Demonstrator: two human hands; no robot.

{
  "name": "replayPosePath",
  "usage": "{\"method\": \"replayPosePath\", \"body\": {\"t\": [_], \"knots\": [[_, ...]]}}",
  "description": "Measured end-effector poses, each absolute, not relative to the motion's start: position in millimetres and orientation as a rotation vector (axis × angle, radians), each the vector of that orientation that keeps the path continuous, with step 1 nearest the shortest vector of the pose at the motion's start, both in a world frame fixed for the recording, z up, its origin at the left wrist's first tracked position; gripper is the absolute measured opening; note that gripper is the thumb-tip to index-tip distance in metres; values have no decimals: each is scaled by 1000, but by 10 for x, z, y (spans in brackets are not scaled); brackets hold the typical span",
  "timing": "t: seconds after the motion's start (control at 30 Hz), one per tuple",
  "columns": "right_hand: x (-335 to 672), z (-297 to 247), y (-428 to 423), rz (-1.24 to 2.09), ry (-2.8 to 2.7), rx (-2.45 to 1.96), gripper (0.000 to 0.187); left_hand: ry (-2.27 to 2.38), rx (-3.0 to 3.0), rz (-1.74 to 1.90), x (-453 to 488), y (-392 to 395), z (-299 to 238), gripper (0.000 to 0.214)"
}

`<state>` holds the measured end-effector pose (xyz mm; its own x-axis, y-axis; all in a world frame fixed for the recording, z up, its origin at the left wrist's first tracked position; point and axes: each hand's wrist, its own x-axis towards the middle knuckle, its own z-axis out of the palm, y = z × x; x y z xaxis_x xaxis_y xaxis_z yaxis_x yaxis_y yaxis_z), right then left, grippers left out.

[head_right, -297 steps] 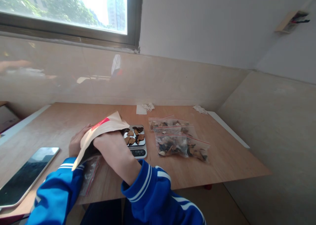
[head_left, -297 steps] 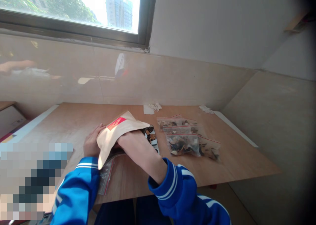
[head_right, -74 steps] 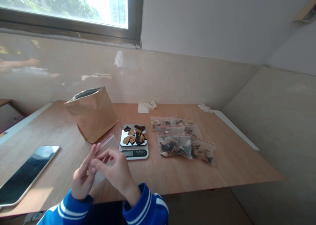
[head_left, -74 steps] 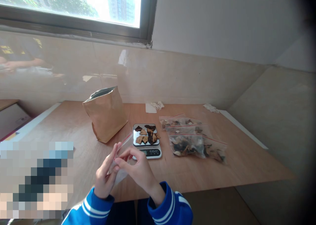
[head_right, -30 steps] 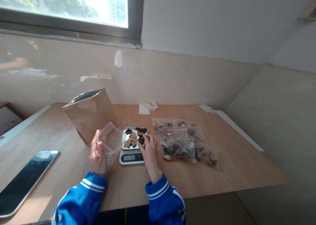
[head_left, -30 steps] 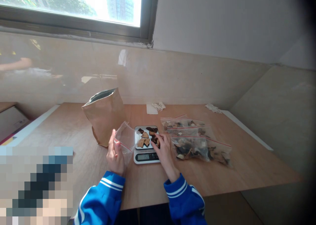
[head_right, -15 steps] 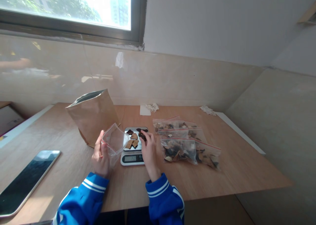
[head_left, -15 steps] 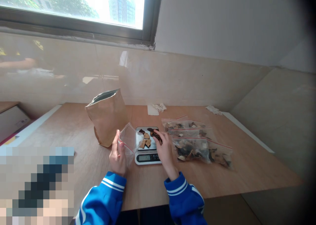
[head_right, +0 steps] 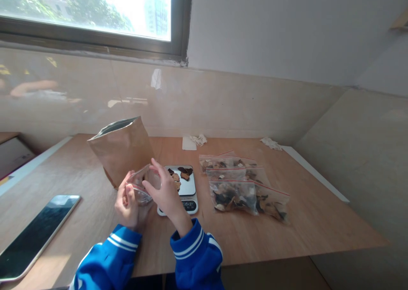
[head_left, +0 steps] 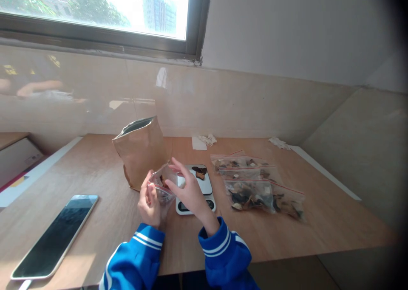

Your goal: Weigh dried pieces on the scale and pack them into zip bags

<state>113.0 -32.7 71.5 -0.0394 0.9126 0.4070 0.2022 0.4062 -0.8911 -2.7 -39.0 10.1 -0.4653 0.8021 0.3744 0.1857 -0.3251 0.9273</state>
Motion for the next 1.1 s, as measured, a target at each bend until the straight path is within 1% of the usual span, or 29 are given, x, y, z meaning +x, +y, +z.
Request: {"method": "replayPosePath", "body": {"t": [0.1, 0.13, 0.27, 0.33, 0.43, 0.53, 0.83, 1.0, 1.1], "knots": [[1285, 656, -337, 725, -1509, -1007, 38, 1507, 1251, 1841, -40, -364, 80, 48], [1362, 617, -310, 666, -1492, -1037, 34, 1513, 1241, 1841, -44, -355, 70, 48], [1724, 327, -75, 339, -1530, -1280, 36, 1502, 1192, 1837, -53, -330, 34, 48], [1879, 157, 57, 263, -1654, -1385, 37, 1505, 1177, 1832, -58, -324, 19, 48], [2020, -5, 174, 262, -1833, -1428, 31, 1522, 1169, 1838, -67, -318, 5, 48], [2059, -15, 168, 292, -1864, -1405, 27, 1524, 1154, 1831, -70, -314, 7, 49], [2015, 124, -6, 220, -1757, -1430, 18, 1468, 1121, 1804, -33, -323, 86, 50], [2010, 129, 11, 252, -1651, -1415, 14, 1420, 1093, 1803, -31, -325, 84, 52], [1942, 232, 13, 294, -1535, -1393, 11, 1427, 1086, 1782, -29, -325, 79, 53]]}}
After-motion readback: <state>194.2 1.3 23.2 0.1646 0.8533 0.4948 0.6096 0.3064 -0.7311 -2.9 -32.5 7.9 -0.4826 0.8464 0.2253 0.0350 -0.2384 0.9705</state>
